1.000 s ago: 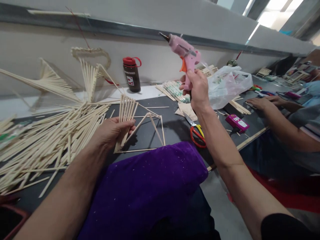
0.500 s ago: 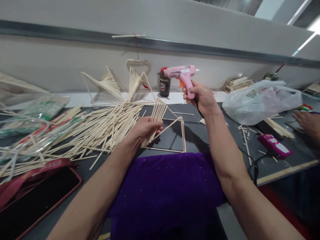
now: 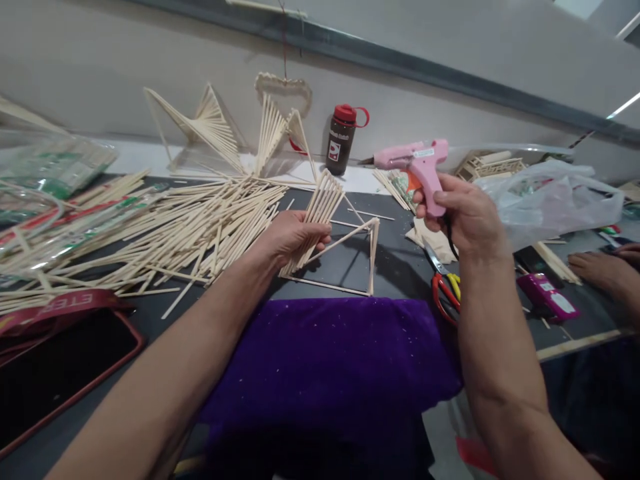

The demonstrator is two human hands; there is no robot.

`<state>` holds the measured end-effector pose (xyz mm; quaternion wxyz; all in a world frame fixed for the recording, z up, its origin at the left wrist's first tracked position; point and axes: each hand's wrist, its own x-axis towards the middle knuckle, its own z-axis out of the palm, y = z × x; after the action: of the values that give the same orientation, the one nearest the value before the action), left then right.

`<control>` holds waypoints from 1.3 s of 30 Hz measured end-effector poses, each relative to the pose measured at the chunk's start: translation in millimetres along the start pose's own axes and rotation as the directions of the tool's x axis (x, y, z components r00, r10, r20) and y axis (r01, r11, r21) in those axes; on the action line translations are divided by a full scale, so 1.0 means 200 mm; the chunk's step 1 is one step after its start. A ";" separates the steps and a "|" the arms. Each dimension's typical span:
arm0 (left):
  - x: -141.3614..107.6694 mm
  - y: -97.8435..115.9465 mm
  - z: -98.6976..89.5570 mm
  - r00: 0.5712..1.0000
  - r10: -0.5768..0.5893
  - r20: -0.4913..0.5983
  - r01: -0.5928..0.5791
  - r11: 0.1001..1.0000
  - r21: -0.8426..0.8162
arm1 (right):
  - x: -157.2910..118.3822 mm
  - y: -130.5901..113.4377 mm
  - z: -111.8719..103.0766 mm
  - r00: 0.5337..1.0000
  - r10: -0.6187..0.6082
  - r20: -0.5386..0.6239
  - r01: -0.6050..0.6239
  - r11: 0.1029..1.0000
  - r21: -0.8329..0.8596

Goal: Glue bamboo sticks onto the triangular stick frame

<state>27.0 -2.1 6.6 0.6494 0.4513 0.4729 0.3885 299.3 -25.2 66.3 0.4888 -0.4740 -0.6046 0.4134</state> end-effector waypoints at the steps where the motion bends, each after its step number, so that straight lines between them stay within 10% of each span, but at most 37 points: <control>1: 0.00 0.00 0.00 1.000 -0.003 -0.002 0.003 1.000 -0.005 | -0.03 0.01 0.00 1.000 0.010 0.002 -0.010 1.000 0.020; 39: 0.00 -0.01 0.00 1.000 0.016 -0.009 -0.016 0.998 0.053 | -0.16 0.17 0.20 0.994 -0.018 -0.104 0.026 0.997 0.070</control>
<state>28.2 -2.2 4.0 0.6320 0.4701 0.4824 0.3832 268.4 -51.1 19.0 0.5407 -0.4702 -0.5685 0.4042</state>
